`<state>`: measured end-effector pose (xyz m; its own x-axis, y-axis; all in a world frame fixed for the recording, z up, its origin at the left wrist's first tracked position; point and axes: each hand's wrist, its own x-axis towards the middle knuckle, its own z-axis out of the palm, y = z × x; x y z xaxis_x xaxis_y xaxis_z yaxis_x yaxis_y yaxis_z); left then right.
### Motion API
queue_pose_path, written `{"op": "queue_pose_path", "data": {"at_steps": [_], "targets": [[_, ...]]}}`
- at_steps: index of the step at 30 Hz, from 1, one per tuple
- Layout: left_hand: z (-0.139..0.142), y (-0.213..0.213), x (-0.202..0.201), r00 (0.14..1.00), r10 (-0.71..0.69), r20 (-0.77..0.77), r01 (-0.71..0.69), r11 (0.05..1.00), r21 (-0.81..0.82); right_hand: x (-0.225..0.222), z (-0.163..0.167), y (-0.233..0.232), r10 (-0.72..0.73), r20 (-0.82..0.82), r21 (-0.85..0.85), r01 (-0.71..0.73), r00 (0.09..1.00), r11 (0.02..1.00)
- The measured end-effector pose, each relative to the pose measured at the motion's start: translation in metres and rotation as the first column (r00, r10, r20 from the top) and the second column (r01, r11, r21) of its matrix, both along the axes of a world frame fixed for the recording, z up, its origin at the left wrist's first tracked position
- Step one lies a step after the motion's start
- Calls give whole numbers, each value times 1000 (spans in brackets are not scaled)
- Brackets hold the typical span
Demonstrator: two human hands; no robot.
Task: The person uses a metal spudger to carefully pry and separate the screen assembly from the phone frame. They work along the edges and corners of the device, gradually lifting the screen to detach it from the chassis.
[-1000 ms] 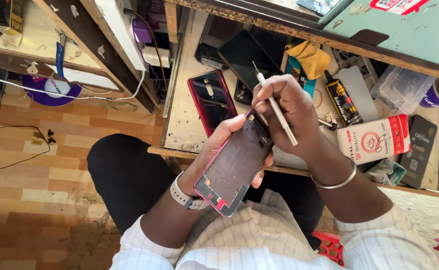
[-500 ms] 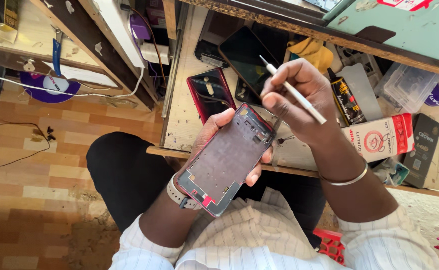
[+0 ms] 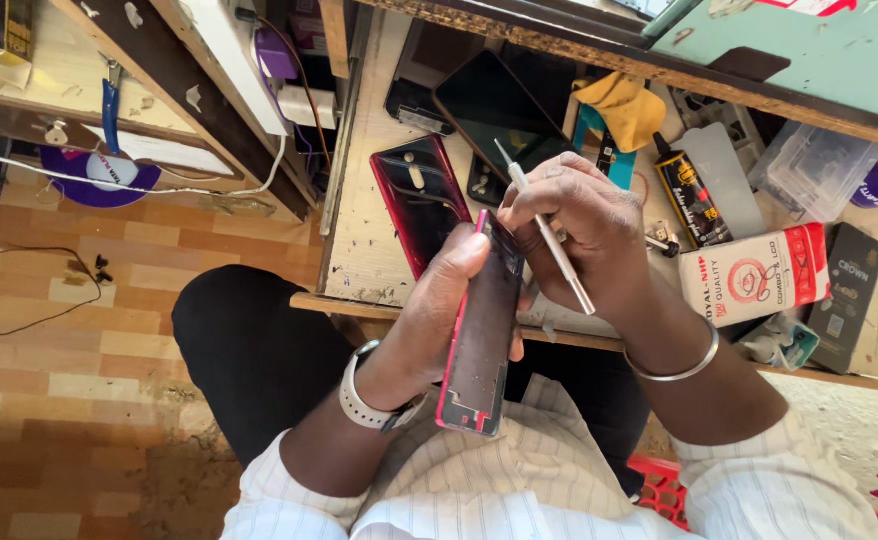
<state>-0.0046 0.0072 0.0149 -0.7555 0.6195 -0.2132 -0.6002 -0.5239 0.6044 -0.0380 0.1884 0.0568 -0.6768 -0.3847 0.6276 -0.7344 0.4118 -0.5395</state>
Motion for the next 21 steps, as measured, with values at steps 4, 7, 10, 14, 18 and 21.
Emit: {"op": "queue_pose_path", "data": {"at_steps": [4,7,10,14,18,21], "targets": [[-5,-6,-2,980,-45,192,10,984,180,1,4,5,-66,105,-96,76,992,992],[-9,-8,-6,962,-108,250,-10,903,430,2,6,8,-13,194,-218,56,981,974],[-10,-10,-5,949,-129,286,-38,857,514,9,4,-1,26,321,-342,90,947,935],[-6,-13,6,962,-67,264,-77,864,498,14,7,-2,57,144,-199,-28,988,980],[-1,-14,11,955,-71,288,-94,848,522,15,9,-3,16,110,-121,-3,994,993],[1,-12,12,974,-14,224,-100,868,487,12,9,-4,56,28,-100,-53,998,994]]}}
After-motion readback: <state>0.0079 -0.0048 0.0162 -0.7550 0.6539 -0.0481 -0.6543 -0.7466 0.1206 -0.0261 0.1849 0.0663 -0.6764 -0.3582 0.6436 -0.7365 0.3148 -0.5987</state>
